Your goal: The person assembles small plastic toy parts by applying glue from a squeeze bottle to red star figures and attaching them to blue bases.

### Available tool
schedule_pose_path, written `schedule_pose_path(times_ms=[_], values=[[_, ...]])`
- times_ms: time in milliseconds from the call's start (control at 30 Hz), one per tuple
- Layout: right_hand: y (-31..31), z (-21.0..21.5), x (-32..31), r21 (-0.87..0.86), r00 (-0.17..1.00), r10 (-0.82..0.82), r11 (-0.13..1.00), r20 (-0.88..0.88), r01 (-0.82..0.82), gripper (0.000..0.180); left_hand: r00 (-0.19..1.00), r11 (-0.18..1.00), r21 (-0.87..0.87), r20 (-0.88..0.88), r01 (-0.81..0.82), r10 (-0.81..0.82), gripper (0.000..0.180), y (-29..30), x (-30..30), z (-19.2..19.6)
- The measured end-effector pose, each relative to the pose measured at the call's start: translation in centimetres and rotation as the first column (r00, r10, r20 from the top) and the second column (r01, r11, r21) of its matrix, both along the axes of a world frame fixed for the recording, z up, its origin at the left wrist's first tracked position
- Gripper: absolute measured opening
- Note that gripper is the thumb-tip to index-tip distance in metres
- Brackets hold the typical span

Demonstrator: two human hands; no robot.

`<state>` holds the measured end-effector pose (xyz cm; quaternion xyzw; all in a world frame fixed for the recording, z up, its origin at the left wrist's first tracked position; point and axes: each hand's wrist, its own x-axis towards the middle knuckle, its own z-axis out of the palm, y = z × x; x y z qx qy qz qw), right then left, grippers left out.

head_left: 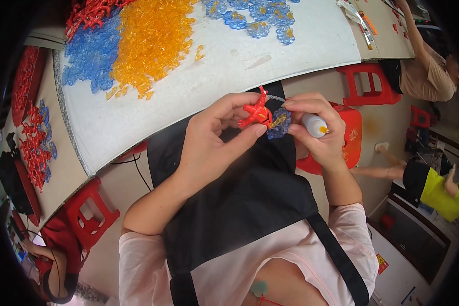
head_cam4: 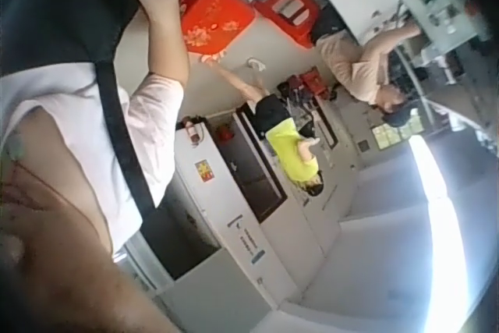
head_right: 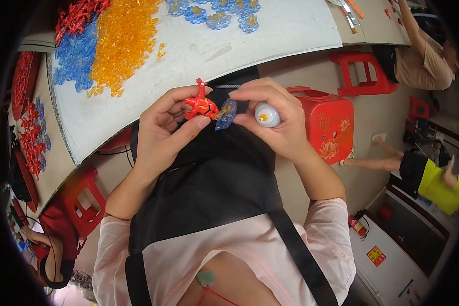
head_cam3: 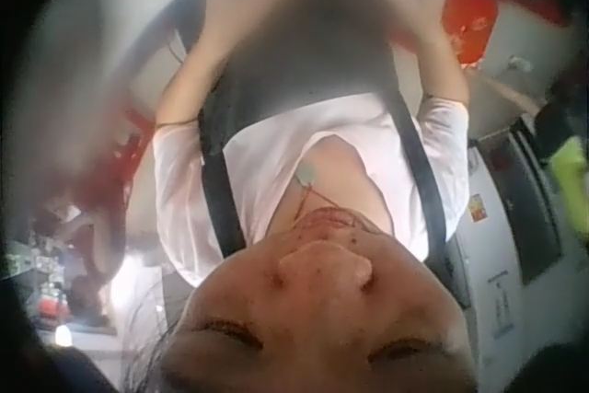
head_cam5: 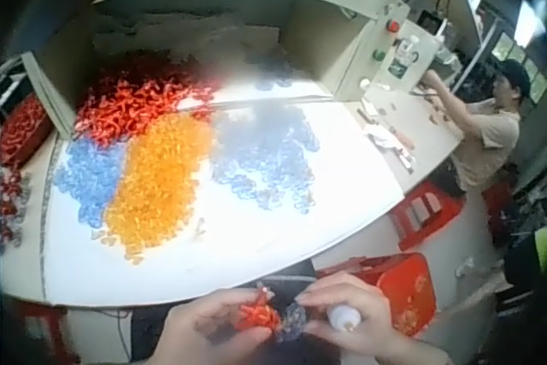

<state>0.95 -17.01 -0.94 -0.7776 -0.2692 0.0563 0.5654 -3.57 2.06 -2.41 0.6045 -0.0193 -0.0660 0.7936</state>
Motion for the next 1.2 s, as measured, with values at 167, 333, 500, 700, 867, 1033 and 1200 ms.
schedule_pose_path(times_ms=[167,333,500,700,867,1033,1200], values=[[0.4,0.3,0.4,-0.045,0.984,0.107,0.994,0.139,-0.101,0.03,0.981,0.979,-0.189,-0.161,0.073,-0.104,0.039,0.1,0.3,0.3],[0.3,0.6,0.8,-0.103,0.962,0.186,0.98,0.198,-0.169,0.026,0.937,0.94,-0.327,-0.286,0.102,-0.201,0.038,0.3,0.7,0.3],[0.1,0.4,0.9,-0.144,0.939,0.19,0.978,0.287,-0.153,0.024,0.927,0.942,-0.317,-0.311,0.108,-0.21,0.037,0.2,0.9,-0.1],[0.0,-0.1,0.9,-0.133,0.93,0.199,0.977,0.309,-0.165,0.023,0.938,0.96,-0.257,-0.289,0.114,-0.189,0.036,-0.1,1.0,0.0],[0.1,-0.3,0.8,-0.097,0.935,0.178,0.983,0.308,-0.156,0.024,0.947,0.967,-0.221,-0.26,0.13,-0.187,0.036,-0.1,1.0,0.1],[0.2,-1.4,0.5,0.038,0.93,0.071,0.995,0.36,-0.09,0.034,0.997,0.999,-0.044,-0.069,0.024,-0.027,0.034,-0.6,0.4,0.0],[-2.2,-1.3,3.6,0.058,0.947,-0.286,0.958,0.147,0.28,0.045,0.899,0.842,0.404,0.395,-0.357,0.192,0.029,-0.6,1.8,-0.1]])
